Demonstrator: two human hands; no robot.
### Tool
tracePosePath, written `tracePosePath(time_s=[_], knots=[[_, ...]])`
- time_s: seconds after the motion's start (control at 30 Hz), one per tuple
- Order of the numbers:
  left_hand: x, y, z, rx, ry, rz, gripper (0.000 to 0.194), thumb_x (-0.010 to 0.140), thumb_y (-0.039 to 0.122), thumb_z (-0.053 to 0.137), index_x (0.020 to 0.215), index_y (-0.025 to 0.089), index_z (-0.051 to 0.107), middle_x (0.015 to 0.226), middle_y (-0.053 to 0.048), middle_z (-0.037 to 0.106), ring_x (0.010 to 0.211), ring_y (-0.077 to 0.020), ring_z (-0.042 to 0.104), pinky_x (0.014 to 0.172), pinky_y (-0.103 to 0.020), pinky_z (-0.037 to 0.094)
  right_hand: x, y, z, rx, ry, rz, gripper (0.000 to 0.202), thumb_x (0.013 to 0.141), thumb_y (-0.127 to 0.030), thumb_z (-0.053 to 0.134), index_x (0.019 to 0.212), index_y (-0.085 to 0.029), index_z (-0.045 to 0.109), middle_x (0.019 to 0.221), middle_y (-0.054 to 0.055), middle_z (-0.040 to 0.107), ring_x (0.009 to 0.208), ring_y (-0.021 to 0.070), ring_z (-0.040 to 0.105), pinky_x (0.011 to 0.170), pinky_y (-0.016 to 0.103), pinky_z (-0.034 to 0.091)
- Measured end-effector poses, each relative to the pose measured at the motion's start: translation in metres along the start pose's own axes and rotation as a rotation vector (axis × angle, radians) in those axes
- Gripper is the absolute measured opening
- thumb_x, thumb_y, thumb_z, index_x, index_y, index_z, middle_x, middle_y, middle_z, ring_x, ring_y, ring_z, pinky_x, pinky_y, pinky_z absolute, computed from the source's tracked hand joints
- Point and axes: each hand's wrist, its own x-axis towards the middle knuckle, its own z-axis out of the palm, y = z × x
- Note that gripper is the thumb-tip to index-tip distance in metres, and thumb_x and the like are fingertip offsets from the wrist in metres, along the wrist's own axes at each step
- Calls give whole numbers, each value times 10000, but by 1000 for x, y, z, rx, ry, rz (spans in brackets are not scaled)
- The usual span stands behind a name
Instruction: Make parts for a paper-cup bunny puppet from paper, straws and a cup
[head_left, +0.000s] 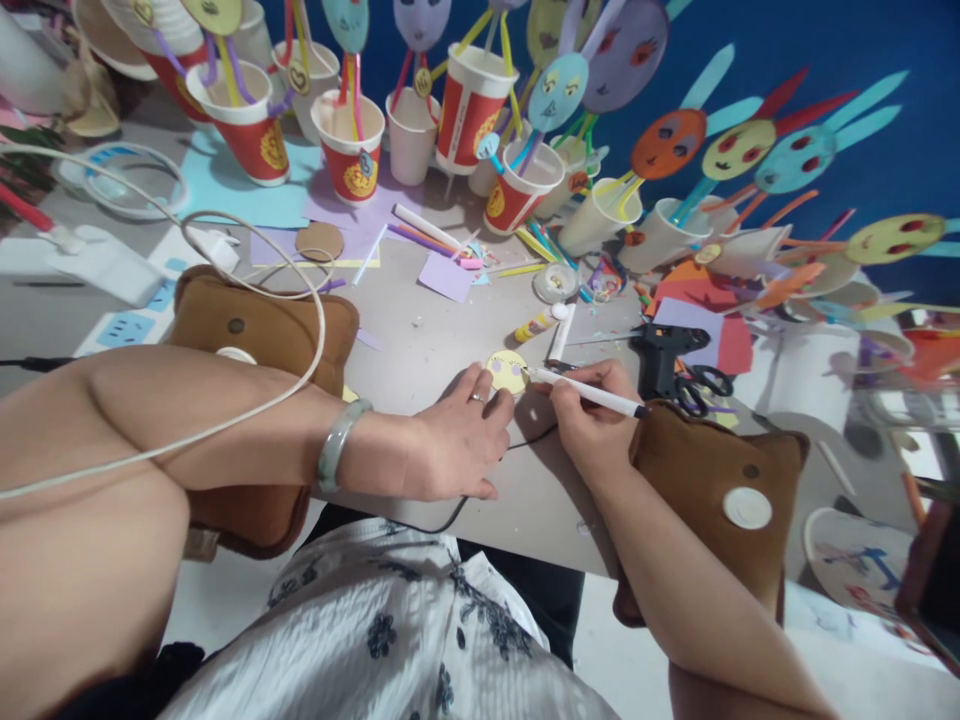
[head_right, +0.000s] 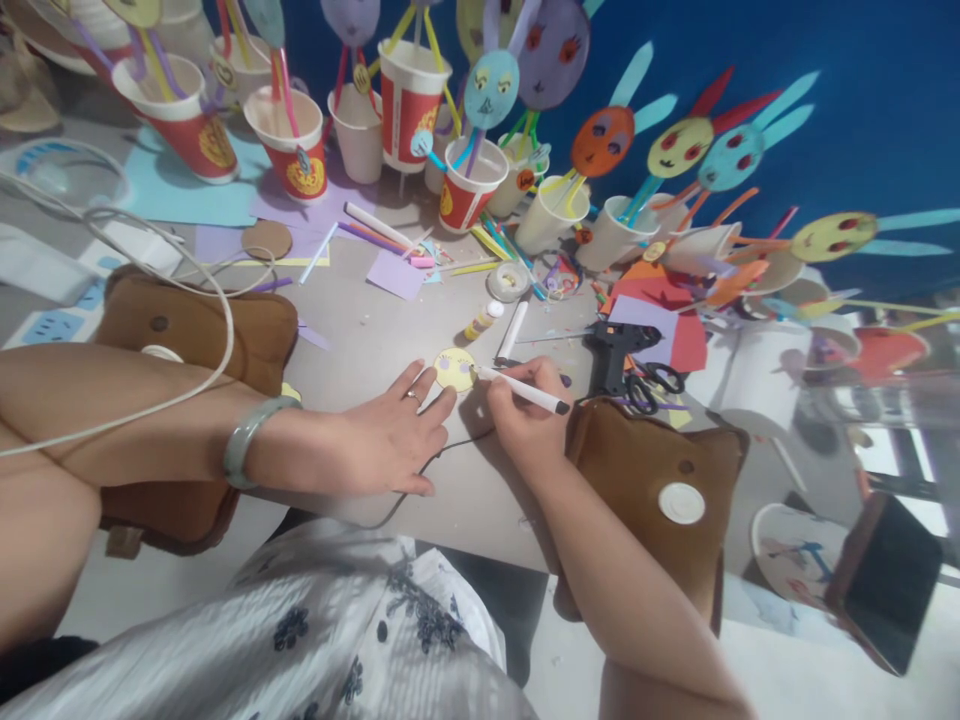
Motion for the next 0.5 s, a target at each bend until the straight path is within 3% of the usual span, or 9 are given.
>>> tracePosePath(time_s=[0.5], knots=[[0,-1,1,2,13,2,711,895,697,560,1334,149,677,1505,-228,514,1390,-490,474,1180,-639,265,1,-8,-2,-103,-15,-5,89,801,-273,652,767,-259,570,688,-5,697,631,210,665,567,338,522]])
